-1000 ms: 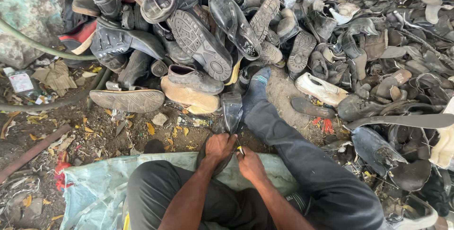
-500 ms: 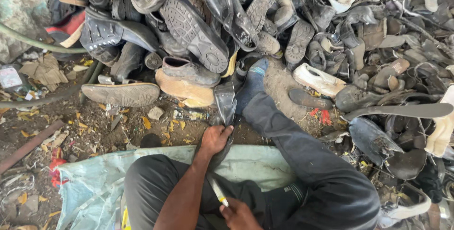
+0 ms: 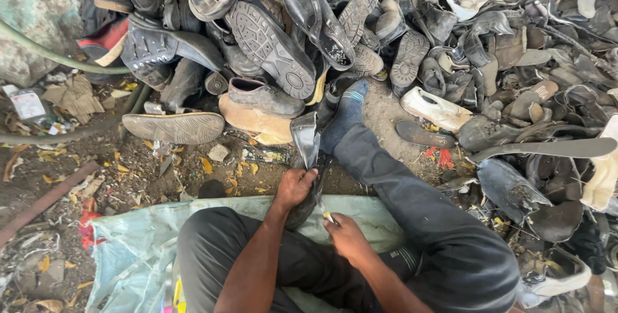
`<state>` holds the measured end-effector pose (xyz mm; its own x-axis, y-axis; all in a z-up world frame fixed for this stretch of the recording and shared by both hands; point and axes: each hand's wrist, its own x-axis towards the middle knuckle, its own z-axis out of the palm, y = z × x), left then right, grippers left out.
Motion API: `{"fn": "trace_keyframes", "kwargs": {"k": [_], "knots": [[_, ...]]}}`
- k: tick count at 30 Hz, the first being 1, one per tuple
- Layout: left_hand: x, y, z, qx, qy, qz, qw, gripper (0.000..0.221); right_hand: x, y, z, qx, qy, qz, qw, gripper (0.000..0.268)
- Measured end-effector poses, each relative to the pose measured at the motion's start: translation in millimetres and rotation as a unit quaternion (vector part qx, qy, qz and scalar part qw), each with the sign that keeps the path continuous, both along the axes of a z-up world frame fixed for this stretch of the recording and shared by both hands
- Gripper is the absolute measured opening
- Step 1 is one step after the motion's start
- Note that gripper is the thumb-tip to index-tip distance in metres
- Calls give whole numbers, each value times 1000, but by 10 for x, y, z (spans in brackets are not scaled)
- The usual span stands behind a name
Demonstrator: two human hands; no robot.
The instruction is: The person sorts through a large pile of old footwear, using a knife to cut away the soles and separate the materials of various shoes and sandals.
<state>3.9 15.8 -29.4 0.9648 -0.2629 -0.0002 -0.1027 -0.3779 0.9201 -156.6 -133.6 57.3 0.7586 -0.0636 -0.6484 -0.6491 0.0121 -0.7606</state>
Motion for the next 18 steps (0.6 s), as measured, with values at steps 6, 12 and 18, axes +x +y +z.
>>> {"fn": "trace_keyframes", "kwargs": {"k": [6, 12, 18], "knots": [[-4, -8, 27, -34, 19, -9, 999, 55, 216, 131, -258, -72, -6, 30, 997, 20], [49, 5, 110, -97, 111, 16, 989, 51, -521, 361, -220, -159, -130, 74, 976, 19], [-46, 67, 275, -214, 224, 11, 951, 45, -205, 477, -624, -11, 55, -4, 998, 15]]}}
